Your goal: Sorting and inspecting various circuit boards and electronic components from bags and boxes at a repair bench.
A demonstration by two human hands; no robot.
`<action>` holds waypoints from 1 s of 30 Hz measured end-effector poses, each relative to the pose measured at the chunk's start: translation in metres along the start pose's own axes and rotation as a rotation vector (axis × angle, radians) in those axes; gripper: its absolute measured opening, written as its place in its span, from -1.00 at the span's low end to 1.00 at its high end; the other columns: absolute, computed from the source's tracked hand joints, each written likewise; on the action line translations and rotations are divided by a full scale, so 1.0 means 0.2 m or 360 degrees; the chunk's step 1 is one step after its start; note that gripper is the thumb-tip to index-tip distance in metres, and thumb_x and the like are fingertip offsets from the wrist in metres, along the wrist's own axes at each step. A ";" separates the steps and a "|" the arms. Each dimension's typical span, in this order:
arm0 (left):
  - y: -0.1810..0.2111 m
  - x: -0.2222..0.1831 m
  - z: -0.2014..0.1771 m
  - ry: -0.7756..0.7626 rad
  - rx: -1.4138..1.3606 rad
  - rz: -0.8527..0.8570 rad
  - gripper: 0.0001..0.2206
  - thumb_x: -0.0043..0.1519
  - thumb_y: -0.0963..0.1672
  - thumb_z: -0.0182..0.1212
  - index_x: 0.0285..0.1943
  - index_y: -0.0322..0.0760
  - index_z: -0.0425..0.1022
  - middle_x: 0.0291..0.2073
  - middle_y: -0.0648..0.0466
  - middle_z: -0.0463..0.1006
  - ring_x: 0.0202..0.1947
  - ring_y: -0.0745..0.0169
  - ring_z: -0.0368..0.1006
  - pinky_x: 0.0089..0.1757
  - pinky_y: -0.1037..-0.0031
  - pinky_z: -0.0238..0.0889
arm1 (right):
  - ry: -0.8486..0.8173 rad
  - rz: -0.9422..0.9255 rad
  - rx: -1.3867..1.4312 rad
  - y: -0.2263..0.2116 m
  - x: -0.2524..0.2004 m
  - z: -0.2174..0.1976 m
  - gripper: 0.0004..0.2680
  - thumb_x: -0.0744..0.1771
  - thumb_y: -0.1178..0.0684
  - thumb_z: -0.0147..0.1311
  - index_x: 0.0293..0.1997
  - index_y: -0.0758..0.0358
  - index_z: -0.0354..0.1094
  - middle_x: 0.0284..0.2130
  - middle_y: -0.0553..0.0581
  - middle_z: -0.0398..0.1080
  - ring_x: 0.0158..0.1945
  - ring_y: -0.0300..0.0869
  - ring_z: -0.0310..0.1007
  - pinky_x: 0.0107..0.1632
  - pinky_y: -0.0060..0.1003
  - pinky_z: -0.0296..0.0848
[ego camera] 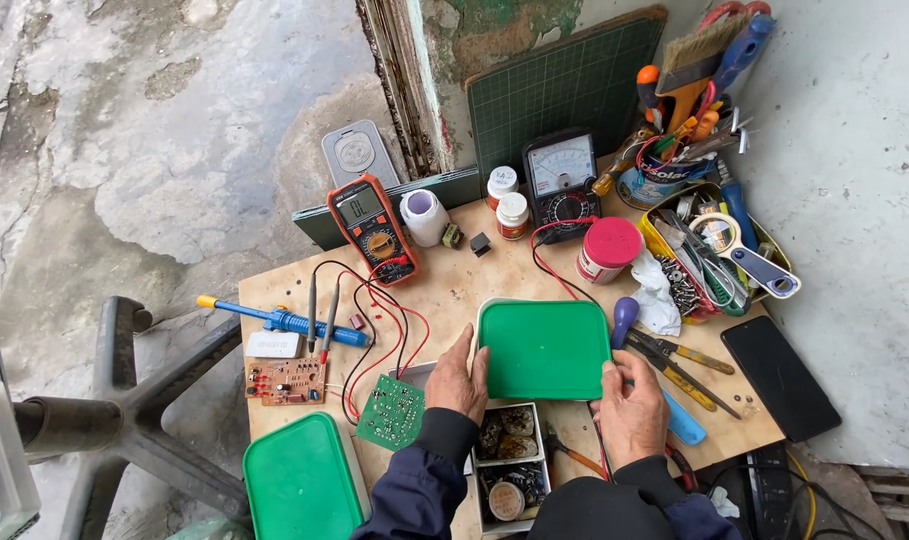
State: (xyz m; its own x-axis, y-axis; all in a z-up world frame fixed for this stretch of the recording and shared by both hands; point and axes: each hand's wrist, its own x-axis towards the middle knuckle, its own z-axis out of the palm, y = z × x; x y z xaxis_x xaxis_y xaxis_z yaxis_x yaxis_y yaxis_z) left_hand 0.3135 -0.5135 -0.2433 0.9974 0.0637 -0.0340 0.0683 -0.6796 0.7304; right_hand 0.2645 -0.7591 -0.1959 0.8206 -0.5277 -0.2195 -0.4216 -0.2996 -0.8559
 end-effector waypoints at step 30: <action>0.17 0.31 -0.05 -0.0298 0.0245 -0.0410 -0.45 0.39 -0.11 0.00 0.60 0.37 0.35 0.30 0.07 0.62 0.10 -0.23 0.62 0.00 -0.07 0.51 | -0.0356 0.0134 -0.0482 0.01 0.36 0.00 -0.75 0.40 -0.13 0.16 0.12 0.11 0.58 -0.06 0.13 0.68 -0.01 -0.01 0.66 0.14 -0.04 0.52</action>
State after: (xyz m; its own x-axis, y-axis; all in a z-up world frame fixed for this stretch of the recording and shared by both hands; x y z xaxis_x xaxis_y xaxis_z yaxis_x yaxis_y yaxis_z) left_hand 0.3770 -0.5257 -0.2132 0.9330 0.1216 -0.3388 0.3066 -0.7617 0.5708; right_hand 0.3229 -0.7986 -0.2135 0.8281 -0.3840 -0.4084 -0.5584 -0.5017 -0.6607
